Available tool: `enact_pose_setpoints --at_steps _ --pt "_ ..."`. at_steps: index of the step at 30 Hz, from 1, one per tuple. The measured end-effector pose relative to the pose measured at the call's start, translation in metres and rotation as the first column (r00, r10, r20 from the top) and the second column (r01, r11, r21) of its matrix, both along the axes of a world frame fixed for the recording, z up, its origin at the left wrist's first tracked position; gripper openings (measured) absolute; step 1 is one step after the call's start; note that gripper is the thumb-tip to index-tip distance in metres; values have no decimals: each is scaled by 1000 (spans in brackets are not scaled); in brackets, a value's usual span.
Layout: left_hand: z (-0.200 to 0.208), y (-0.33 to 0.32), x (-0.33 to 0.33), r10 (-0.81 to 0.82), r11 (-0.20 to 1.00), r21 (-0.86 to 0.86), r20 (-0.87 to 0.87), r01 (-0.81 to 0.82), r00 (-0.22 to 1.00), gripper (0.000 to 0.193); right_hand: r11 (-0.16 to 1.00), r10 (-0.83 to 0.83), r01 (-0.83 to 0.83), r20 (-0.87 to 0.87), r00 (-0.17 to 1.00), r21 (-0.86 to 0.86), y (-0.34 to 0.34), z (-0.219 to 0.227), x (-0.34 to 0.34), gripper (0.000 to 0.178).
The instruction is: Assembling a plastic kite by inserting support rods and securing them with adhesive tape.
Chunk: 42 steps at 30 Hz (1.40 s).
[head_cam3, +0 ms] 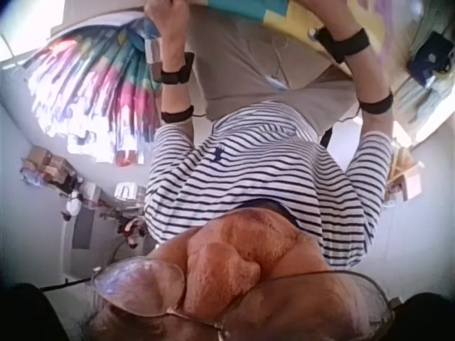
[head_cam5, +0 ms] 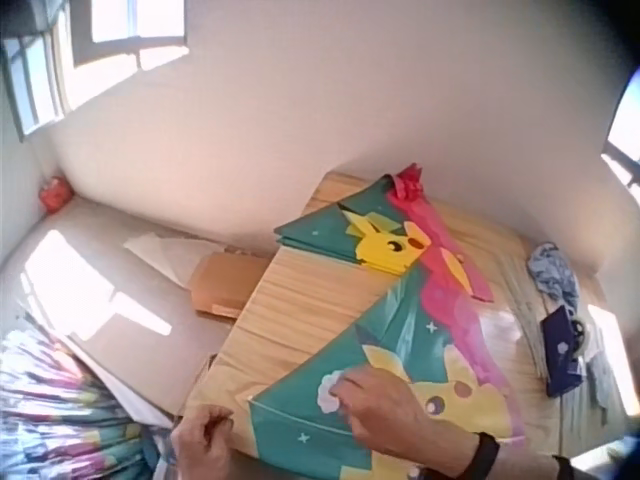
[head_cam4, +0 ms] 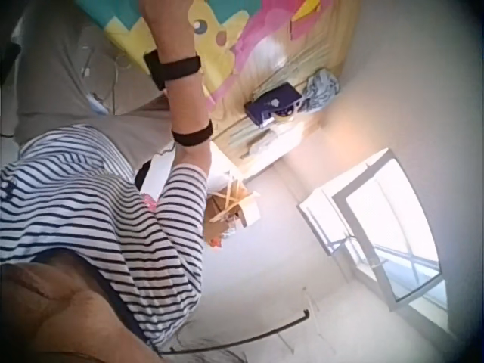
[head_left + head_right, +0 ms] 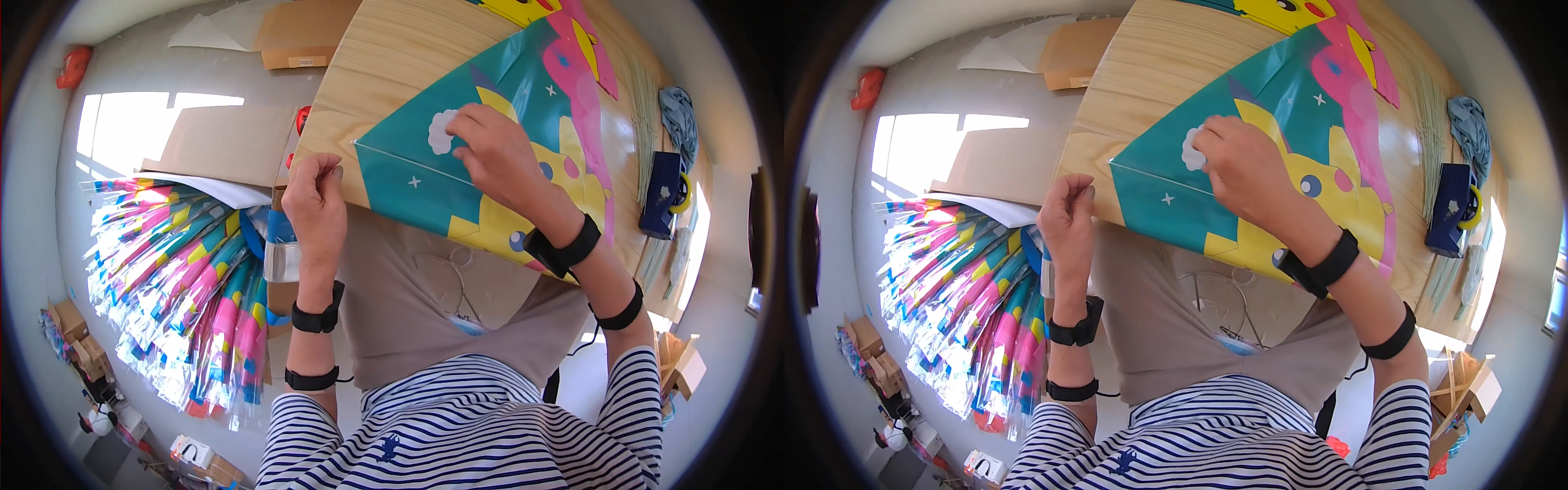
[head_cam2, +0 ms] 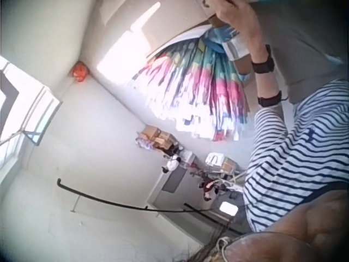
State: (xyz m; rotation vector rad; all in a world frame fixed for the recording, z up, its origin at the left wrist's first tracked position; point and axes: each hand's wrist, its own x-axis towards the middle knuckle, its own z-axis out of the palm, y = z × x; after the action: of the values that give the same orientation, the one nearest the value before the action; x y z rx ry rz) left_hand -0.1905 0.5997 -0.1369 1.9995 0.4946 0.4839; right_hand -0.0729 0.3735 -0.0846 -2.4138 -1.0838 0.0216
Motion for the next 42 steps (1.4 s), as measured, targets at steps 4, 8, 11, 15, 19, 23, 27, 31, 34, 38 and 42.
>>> enact_pose_setpoints --at_steps 4,8,11,15,19,23,27,31,34,38,42 --pt "-5 2 -2 11 991 -134 -34 -16 999 11 982 180 -171 128 975 -79 62 -28 41 25" --pt "-2 2 -6 37 969 -243 -60 -51 997 11 931 191 -195 -43 981 -310 81 -28 52 28" --pt "-2 -2 -7 41 971 -233 -45 -50 998 10 880 145 -202 -162 976 -429 90 -25 56 18" --pt "-1 -6 -8 18 986 -164 -60 -28 998 10 918 191 -223 -129 973 -329 87 -30 58 9" --pt "2 -20 -21 8 977 -212 -80 -25 997 6 939 295 -280 52 954 -199 86 -38 60 7" --pt "-2 -28 -27 0 953 -303 -90 -27 996 6 971 153 -199 -291 944 -134 100 -25 55 12" --pt "1 -29 -21 -8 944 -330 -97 -25 995 6 943 33 -123 -280 959 -311 108 -24 47 20" --pt "0 -25 -20 24 934 -354 -84 -53 996 11 940 40 -174 -413 910 -292 106 -21 49 22" --pt "5 -24 -18 87 881 -467 -7 -80 996 20 961 102 -211 -480 871 -179 93 4 45 22" --pt "26 -41 -4 109 679 -734 130 21 985 27 972 175 -232 -541 823 -39 67 33 40 21" --pt "34 -53 1 123 540 -836 198 102 973 25 983 185 -160 -518 835 93 45 55 24 22"
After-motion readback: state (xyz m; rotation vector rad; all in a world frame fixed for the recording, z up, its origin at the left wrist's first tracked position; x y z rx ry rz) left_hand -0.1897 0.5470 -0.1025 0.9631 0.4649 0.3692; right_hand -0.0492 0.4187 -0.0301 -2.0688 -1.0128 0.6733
